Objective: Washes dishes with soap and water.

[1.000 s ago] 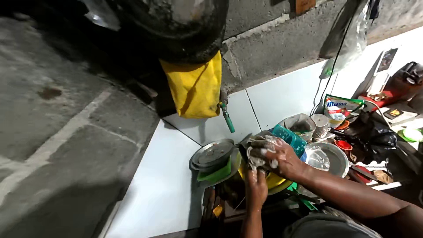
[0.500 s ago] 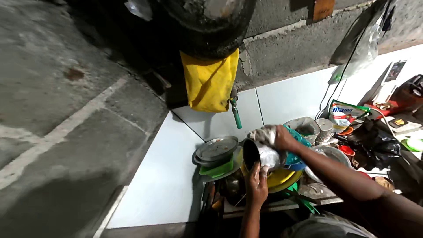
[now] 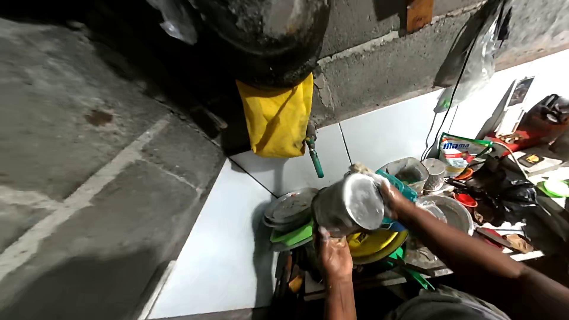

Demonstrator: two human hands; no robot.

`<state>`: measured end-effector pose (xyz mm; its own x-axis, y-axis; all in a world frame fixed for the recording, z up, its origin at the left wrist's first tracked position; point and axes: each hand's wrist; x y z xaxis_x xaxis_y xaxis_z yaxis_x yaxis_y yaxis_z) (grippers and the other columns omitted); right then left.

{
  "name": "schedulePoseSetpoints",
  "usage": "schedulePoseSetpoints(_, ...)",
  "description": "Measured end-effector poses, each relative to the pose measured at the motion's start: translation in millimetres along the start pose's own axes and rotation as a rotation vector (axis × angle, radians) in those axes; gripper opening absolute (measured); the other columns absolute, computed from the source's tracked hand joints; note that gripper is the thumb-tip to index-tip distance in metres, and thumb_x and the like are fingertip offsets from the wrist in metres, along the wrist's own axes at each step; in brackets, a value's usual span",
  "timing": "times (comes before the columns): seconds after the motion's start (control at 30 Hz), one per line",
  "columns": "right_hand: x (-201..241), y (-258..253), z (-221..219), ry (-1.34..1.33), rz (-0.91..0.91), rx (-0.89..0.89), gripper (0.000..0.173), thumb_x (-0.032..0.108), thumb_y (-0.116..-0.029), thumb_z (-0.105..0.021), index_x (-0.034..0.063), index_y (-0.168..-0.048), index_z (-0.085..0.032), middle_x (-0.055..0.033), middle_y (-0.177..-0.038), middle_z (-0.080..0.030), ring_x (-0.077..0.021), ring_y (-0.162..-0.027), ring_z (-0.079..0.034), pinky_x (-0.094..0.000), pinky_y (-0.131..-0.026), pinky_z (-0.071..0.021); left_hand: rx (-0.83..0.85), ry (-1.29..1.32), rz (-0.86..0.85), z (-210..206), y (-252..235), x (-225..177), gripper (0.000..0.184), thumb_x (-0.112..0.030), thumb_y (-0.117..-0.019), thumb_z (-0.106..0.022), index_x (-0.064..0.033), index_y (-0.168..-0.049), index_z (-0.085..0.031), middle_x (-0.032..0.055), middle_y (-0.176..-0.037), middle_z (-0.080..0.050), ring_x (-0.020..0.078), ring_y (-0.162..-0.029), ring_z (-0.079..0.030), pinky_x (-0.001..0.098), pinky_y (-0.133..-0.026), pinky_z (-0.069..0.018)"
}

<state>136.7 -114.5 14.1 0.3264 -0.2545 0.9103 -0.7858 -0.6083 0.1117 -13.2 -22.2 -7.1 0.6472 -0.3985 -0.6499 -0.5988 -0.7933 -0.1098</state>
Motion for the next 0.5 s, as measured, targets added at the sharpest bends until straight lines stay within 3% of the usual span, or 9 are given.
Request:
schedulePoseSetpoints(0.03, -9, 17, -12, -0.021, 0.122, -0.078, 0.043, 0.02, -0.1121, -0.028, -0.0051, -0.142, -0.046, -0.0116, -0.123, -0.063, -0.0068, -0.108, -0.063, -0.0244, -0.094, -0.0535, -0.041, 0.054, 0.008, -8, -1, -4, 0.026, -0.021, -0.1084, -0.033, -0.0139, -0.12, -0.055, -0.0039, -0.102, -0.073, 0.009, -0.097, -0.071, 0.0312, -0.086, -0.0603)
schedulePoseSetpoints(0.1, -10, 29, -30, -0.006, 0.317, -0.172, 0.042, 0.011, -0.1082, -0.031, -0.013, -0.141, -0.043, -0.0161, -0.124, -0.06, -0.0063, -0.112, -0.06, -0.0216, -0.098, -0.0509, -0.062, 0.098, -0.013, -22, -2, -10, 0.032, -0.02, -0.1088, -0.024, -0.0146, -0.122, -0.053, -0.0047, -0.103, -0.072, 0.0085, -0.098, -0.071, 0.03, -0.084, -0.0604)
schedulePoseSetpoints(0.23, 37, -13, -26, 0.139, 0.083, -0.055, 0.034, 0.02, -0.1125, -0.035, 0.0014, -0.132, -0.055, -0.0088, -0.107, -0.065, -0.0098, -0.093, -0.064, -0.0297, -0.083, -0.0552, -0.083, 0.056, -0.05, -40, 4, -5, 0.025, -0.019, -0.1087, -0.033, -0.0108, -0.128, -0.048, 0.0008, -0.109, -0.07, 0.013, -0.101, -0.07, 0.0328, -0.086, -0.0605)
schedulePoseSetpoints(0.3, 35, -31, -21, 0.228, 0.195, -0.038, 0.035, 0.016, -0.1115, -0.039, -0.0015, -0.137, -0.055, -0.0154, -0.12, -0.065, -0.0163, -0.105, -0.064, -0.0352, -0.093, -0.0534, -0.118, 0.027, -0.039, -42, -1, -4, 0.028, -0.017, -0.1099, -0.03, -0.0106, -0.131, -0.046, 0.0018, -0.111, -0.068, 0.0131, -0.101, -0.069, 0.0319, -0.085, -0.0603)
schedulePoseSetpoints(0.33, 34, -35, -21, 0.215, 0.29, -0.044, 0.035, 0.017, -0.1107, -0.041, -0.0002, -0.137, -0.057, -0.0147, -0.122, -0.066, -0.0161, -0.107, -0.064, -0.035, -0.094, -0.054, -0.134, 0.021, -0.016, -42, -3, -4, 0.029, -0.017, -0.1104, -0.028, -0.0111, -0.132, -0.046, 0.002, -0.11, -0.068, 0.0133, -0.1, -0.07, 0.0321, -0.085, -0.0606)
schedulePoseSetpoints(0.43, 32, -35, -15, 0.2, 0.425, -0.077, 0.034, 0.026, -0.1076, -0.05, 0.0032, -0.129, -0.063, -0.0099, -0.109, -0.07, -0.0149, -0.094, -0.068, -0.0355, -0.082, -0.0584, -0.145, -0.016, 0.023, -32, -3, -2, 0.03, -0.019, -0.1116, -0.027, -0.0127, -0.135, -0.044, 0.0032, -0.113, -0.067, 0.0149, -0.102, -0.069, 0.035, -0.085, -0.0604)
schedulePoseSetpoints(0.5, 33, -18, -17, 0.417, 0.539, -0.027, 0.035, 0.023, -0.1025, -0.056, 0.0001, -0.127, -0.065, -0.0107, -0.108, -0.072, -0.0152, -0.094, -0.069, -0.0356, -0.085, -0.0584, -0.096, -0.066, 0.008, -22, -5, 6, 0.032, -0.019, -0.1099, -0.032, -0.0142, -0.14, -0.04, 0.0029, -0.118, -0.064, 0.0148, -0.105, -0.067, 0.0361, -0.087, -0.0594)
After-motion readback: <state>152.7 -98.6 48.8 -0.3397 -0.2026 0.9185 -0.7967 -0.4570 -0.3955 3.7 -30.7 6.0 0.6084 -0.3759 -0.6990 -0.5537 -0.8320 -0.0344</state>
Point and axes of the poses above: each hand's wrist, its own y-axis away from the middle knuckle, its own z-axis out of the back of the hand, x = y × z
